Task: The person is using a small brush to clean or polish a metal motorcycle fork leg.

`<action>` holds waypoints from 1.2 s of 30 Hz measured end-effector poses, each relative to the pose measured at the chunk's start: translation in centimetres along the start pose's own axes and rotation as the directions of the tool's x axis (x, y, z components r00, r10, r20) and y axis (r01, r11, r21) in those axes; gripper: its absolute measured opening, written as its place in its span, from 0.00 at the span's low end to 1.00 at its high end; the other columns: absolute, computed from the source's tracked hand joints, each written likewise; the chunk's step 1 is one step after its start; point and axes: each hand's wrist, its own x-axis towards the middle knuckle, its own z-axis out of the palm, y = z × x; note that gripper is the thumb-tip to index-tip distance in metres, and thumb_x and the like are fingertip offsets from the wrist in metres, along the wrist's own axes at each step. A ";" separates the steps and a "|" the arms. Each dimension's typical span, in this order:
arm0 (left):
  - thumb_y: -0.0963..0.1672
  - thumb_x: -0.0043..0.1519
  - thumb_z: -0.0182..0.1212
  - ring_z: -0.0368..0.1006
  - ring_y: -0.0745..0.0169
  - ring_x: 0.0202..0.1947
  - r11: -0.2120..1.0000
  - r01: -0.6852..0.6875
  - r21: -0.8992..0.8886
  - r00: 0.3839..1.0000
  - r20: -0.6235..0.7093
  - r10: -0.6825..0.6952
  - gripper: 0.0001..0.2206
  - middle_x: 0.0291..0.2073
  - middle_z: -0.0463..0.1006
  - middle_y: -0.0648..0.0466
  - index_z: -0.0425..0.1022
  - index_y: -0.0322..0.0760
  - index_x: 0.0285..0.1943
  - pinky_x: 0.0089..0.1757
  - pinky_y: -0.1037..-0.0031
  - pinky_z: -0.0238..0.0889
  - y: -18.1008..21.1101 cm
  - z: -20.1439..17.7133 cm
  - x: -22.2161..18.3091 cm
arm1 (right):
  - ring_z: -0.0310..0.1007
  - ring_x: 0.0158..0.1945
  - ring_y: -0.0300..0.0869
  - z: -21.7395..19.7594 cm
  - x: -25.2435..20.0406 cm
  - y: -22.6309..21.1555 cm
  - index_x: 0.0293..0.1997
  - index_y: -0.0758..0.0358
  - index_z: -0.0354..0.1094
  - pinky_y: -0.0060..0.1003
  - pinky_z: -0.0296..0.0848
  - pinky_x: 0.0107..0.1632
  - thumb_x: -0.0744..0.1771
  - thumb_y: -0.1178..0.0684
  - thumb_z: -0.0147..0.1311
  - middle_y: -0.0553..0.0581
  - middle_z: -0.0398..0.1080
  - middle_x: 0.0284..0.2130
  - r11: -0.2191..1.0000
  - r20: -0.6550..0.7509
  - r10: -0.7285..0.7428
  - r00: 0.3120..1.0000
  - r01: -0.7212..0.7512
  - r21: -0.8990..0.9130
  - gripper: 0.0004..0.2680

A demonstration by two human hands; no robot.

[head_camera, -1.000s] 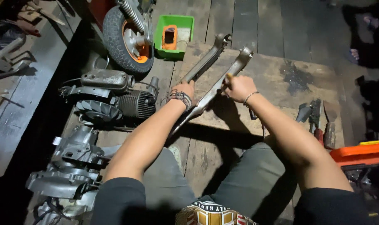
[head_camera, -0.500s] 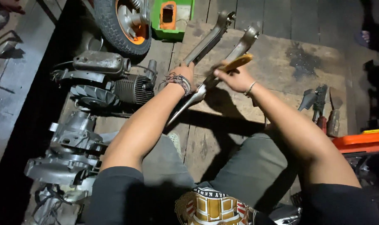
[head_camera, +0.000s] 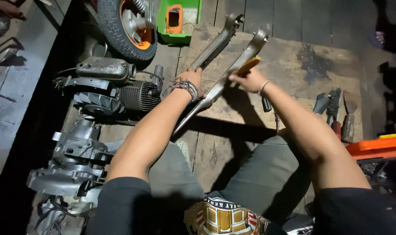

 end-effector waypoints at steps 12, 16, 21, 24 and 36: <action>0.50 0.58 0.68 0.76 0.36 0.52 0.998 0.047 0.039 0.999 -0.006 -0.047 0.30 0.51 0.71 0.35 0.61 0.35 0.66 0.47 0.45 0.72 -0.9 1.9 3.2 | 0.76 0.55 0.56 -0.7 0.7 -2.8 0.49 0.63 0.76 0.54 0.70 0.60 0.69 0.36 0.54 0.63 0.79 0.44 0.991 0.098 0.114 0.989 -0.120 0.057 0.18; 0.50 0.59 0.68 0.74 0.34 0.55 0.994 0.032 -0.101 0.999 0.008 -0.031 0.30 0.55 0.71 0.32 0.62 0.32 0.65 0.49 0.44 0.71 1.3 -3.2 -0.6 | 0.74 0.53 0.57 -4.2 3.8 9.0 0.53 0.57 0.74 0.53 0.72 0.55 0.69 0.39 0.57 0.60 0.76 0.45 0.962 -0.335 0.154 0.930 -0.219 -0.166 0.15; 0.52 0.58 0.70 0.70 0.33 0.59 0.998 0.016 -0.053 1.000 -0.001 -0.016 0.29 0.54 0.69 0.32 0.62 0.34 0.60 0.50 0.44 0.70 1.7 -1.6 3.2 | 0.79 0.29 0.41 -5.1 4.3 12.3 0.51 0.51 0.74 0.33 0.77 0.37 0.73 0.45 0.56 0.49 0.77 0.31 0.989 -0.680 -0.066 0.730 -0.041 -0.139 0.07; 0.62 0.53 0.69 0.57 0.40 0.66 0.988 0.122 0.091 0.985 0.109 -0.131 0.47 0.67 0.59 0.37 0.48 0.46 0.76 0.54 0.53 0.66 2.3 0.4 6.5 | 0.77 0.42 0.46 -4.8 4.8 7.2 0.53 0.55 0.70 0.39 0.77 0.41 0.70 0.44 0.52 0.58 0.77 0.43 0.998 -0.653 0.047 0.756 -0.002 0.070 0.10; 0.62 0.47 0.76 0.63 0.38 0.64 0.988 0.112 0.111 0.992 0.048 -0.118 0.56 0.67 0.62 0.39 0.44 0.46 0.80 0.58 0.46 0.58 3.2 1.9 8.7 | 0.74 0.48 0.57 -3.9 5.4 6.1 0.60 0.49 0.71 0.55 0.73 0.33 0.67 0.56 0.53 0.57 0.75 0.49 0.853 -0.406 -0.068 0.911 -0.158 -0.498 0.14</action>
